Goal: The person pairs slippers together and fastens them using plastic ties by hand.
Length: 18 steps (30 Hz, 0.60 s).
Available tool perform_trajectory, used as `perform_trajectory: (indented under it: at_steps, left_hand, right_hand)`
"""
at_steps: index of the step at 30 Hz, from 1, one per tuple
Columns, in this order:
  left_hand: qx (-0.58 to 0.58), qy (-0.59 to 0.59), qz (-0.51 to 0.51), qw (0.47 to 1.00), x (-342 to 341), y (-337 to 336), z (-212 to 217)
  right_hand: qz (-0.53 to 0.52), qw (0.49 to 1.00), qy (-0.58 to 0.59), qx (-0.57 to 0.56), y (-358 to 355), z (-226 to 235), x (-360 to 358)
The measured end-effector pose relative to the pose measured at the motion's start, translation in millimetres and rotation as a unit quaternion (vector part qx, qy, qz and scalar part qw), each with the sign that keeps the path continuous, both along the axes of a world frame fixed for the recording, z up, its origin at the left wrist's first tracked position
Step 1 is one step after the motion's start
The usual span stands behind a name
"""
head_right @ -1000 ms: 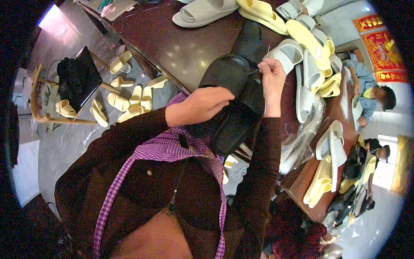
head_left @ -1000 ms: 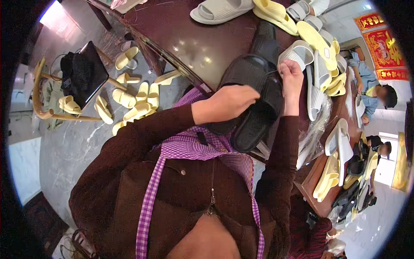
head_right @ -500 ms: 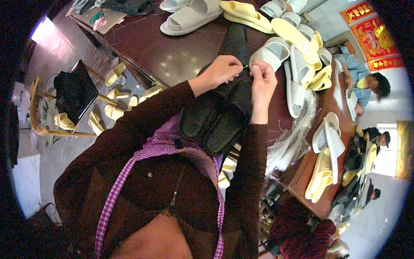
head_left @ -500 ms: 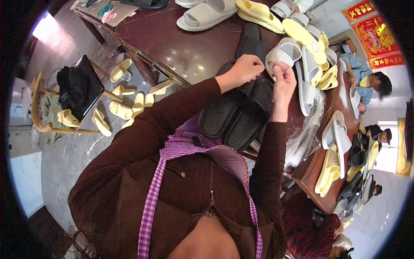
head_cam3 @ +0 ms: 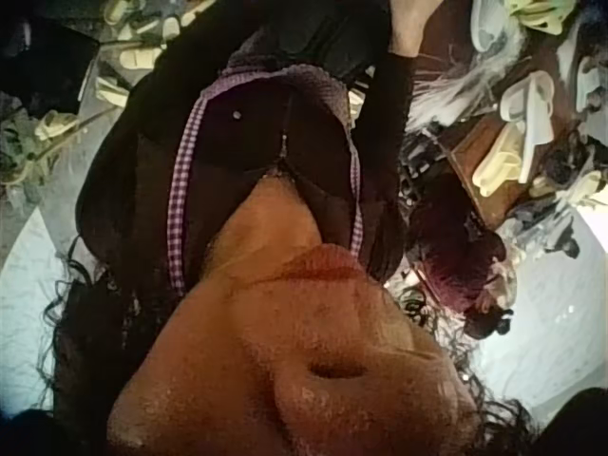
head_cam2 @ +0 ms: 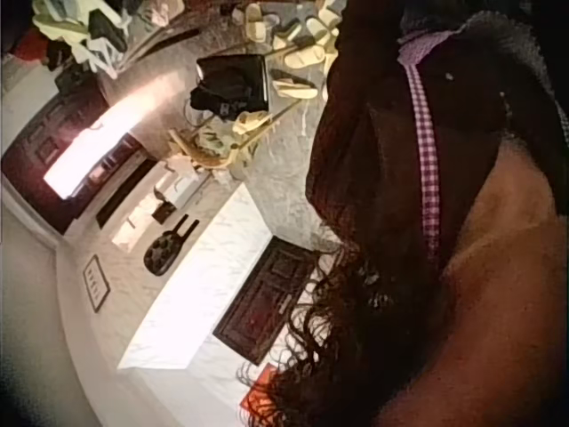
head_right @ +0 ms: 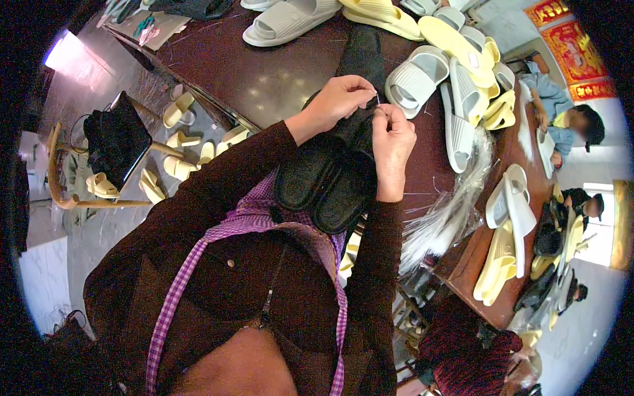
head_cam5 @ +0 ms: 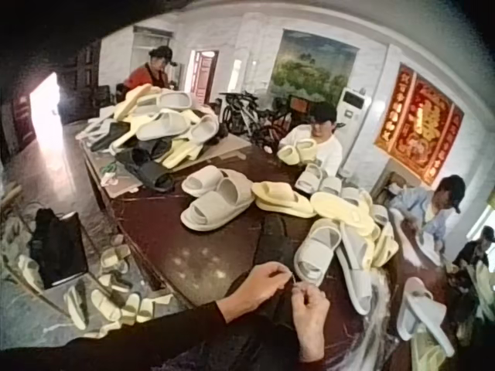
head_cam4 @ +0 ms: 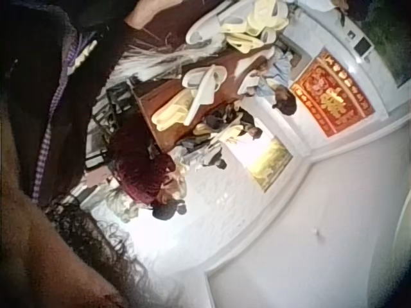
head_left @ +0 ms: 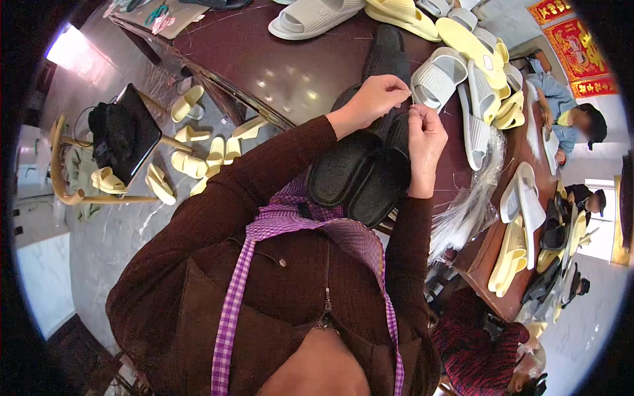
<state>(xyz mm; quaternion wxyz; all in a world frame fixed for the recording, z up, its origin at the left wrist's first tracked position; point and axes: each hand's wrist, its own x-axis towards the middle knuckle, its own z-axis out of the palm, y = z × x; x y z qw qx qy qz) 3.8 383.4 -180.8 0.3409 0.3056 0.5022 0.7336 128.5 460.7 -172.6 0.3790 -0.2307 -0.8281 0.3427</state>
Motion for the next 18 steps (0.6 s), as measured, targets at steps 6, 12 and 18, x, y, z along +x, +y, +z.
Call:
perform_trajectory:
  at_steps: [6, 12, 18]
  left_hand:
    - [0.007, 0.006, 0.007, 1.0, 0.3, -0.3, -1.3]
    - [0.011, 0.013, 0.001, 1.0, -0.5, -0.6, -0.8]
    - [-0.001, 0.0, -0.007, 1.0, 0.9, -4.0, 4.9]
  right_hand:
    - [-0.019, 0.999, -0.027, 0.028, -5.2, 4.5, -1.9]
    - [-0.02, 0.999, -0.028, 0.028, -3.1, 1.8, -1.8]
    - [-0.019, 0.999, -0.023, 0.013, -2.9, 1.7, -1.6]
